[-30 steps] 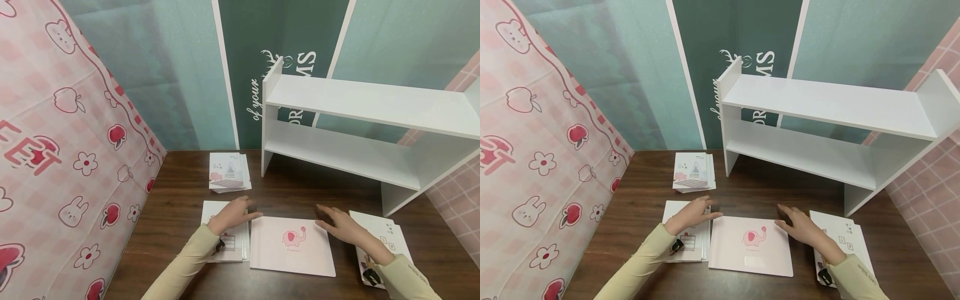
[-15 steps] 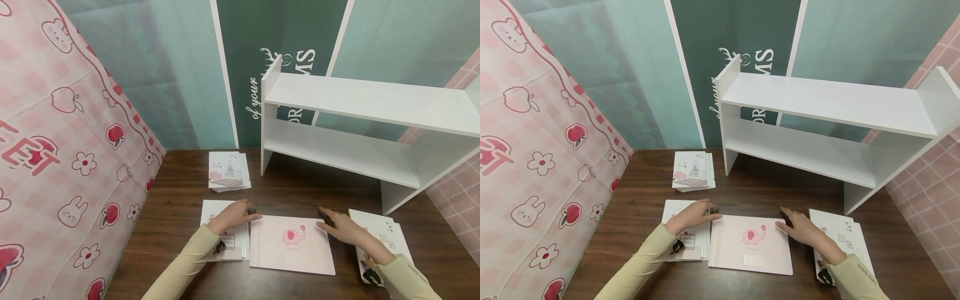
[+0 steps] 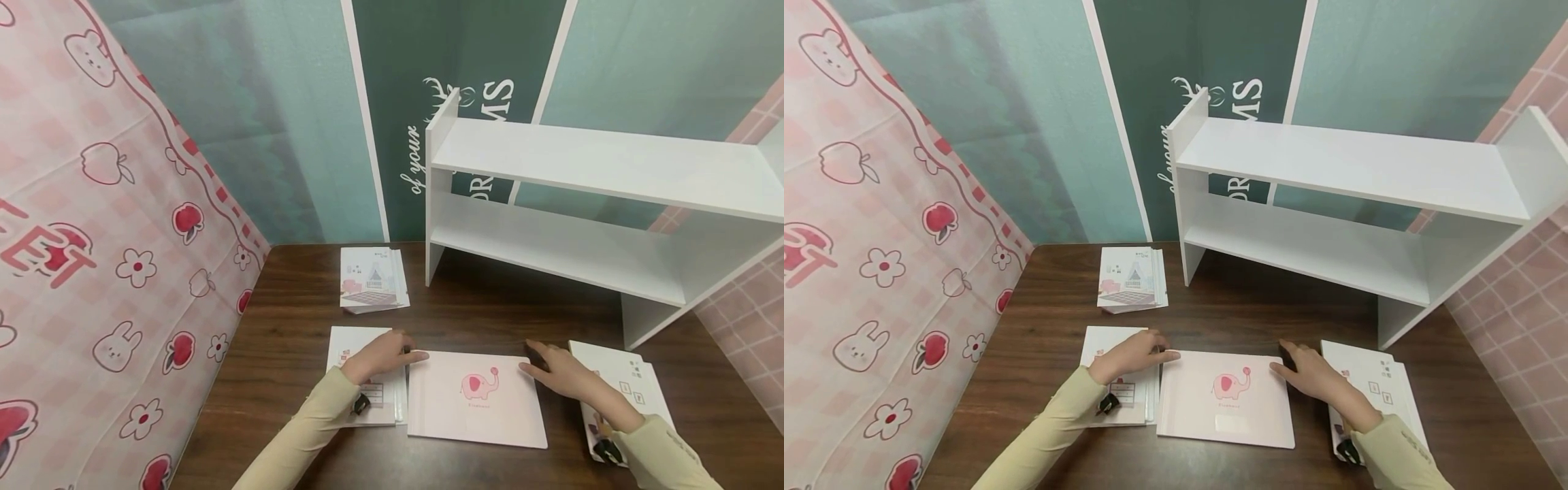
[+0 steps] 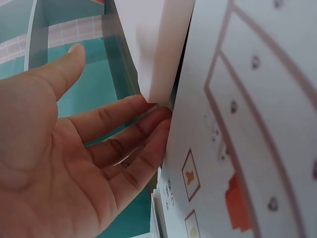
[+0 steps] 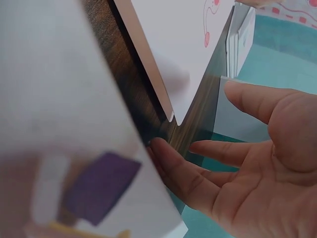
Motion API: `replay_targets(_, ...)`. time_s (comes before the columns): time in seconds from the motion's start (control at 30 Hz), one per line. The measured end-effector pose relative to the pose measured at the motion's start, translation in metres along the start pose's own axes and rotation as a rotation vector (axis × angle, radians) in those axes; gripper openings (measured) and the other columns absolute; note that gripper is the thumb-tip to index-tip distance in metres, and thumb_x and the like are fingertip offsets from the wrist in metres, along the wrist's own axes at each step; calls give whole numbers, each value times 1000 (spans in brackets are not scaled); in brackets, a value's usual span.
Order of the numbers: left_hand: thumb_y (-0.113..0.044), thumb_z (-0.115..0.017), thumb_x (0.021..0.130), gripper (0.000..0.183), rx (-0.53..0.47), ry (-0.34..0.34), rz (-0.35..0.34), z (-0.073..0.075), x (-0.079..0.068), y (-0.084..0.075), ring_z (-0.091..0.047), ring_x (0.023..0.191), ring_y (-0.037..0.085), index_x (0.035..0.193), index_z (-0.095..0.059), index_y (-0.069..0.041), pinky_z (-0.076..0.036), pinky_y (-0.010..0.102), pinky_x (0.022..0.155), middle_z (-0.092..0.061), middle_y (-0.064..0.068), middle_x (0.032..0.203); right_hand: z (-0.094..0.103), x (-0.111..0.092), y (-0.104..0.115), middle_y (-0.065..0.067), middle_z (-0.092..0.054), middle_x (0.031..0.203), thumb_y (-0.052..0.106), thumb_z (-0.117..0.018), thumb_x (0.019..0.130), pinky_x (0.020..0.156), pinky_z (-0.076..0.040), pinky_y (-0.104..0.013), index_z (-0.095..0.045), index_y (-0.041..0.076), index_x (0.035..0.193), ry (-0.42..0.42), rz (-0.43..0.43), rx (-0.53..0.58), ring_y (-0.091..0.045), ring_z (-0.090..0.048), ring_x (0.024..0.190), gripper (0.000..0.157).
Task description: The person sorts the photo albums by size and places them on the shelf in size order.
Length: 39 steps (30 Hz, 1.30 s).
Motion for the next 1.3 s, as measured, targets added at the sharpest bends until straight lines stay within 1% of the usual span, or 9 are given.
replay_targets(0.13, -43, -58, 89, 38, -24, -12, 11, -1, 0, -1, -39, 52, 6, 79, -67, -7, -34, 19, 50, -46, -5, 58, -1, 0, -2, -32, -60, 105, 35, -62, 87, 75, -49, -55, -45, -15, 126, 9, -4, 1, -46, -58, 96, 66)
replay_targets(0.27, -39, -61, 88, 35, -44, -15, 59, -3, -1, -1, -35, 48, 6, 76, -63, -6, -29, 20, 45, -40, -6, 54, -2, 0, -4, -28, -62, 98, 34, -63, 87, 67, -52, -47, -45, -15, 126, 26, -19, 20, -34, -61, 84, 65)
replay_targets(0.4, -36, -62, 88, 31, -74, -7, 96, -5, -1, -2, -35, 47, 7, 77, -63, -7, -29, 20, 44, -40, -6, 53, -2, 0, -5, -23, -61, 95, 34, -63, 87, 61, -50, -38, -45, -15, 126, 42, -41, 62, -23, -57, 74, 65)
replay_targets(0.6, -36, -62, 88, 30, -105, 15, 123, -8, -2, -4, -35, 46, 7, 77, -61, -8, -28, 20, 43, -38, -6, 52, -4, -1, -6, -17, -65, 93, 33, -63, 87, 60, -49, -33, -45, -14, 126, 60, -48, 138, -21, -60, 75, 64)
replay_targets(0.8, -37, -62, 88, 32, -138, 23, 105, -9, -3, -5, -34, 44, 7, 73, -58, -8, -29, 20, 42, -35, -6, 50, -5, -5, -5, -18, -65, 96, 33, -61, 89, 59, -51, -33, -42, -14, 128, 106, -51, 240, -19, -64, 72, 64)
replay_targets(0.9, -37, -62, 88, 30, -147, 23, 108, -8, -4, -4, -36, 45, 7, 77, -58, -9, -30, 21, 43, -37, -6, 51, -6, -5, -4, -19, -64, 98, 33, -61, 89, 59, -51, -33, -42, -14, 129, 115, -49, 266, -18, -64, 72, 64)
replay_targets(1.13, -38, -62, 88, 31, -170, 36, 117, -8, -5, -2, -40, 46, 7, 84, -60, -7, -34, 21, 44, -43, -5, 53, -8, -5, -5, -17, -64, 99, 32, -60, 90, 60, -51, -33, -42, -13, 130, 113, -53, 272, -16, -63, 70, 62)
replay_targets(1.2, -39, -61, 88, 31, -184, 47, 117, -9, -6, -1, -43, 47, 7, 87, -60, -7, -36, 21, 45, -48, -4, 55, -9, -5, -6, -19, -63, 100, 30, -59, 90, 59, -53, -33, -41, -13, 130, 121, -63, 307, -17, -64, 72, 62)
replay_targets(1.3, -39, -61, 88, 32, -226, 69, 122, -10, -7, 0, -51, 51, 9, 93, -60, -7, -39, 21, 47, -58, 1, 60, -11, -6, -8, -25, -59, 104, 29, -59, 91, 59, -55, -33, -37, -15, 132, 155, -89, 410, -21, -65, 75, 64)
Point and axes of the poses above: each hand's wrist, its own x-axis towards the middle knuckle, its own z-axis out of the back of the hand, y = z × x, the point moved 4 cm from there along x, towards the middle knuckle
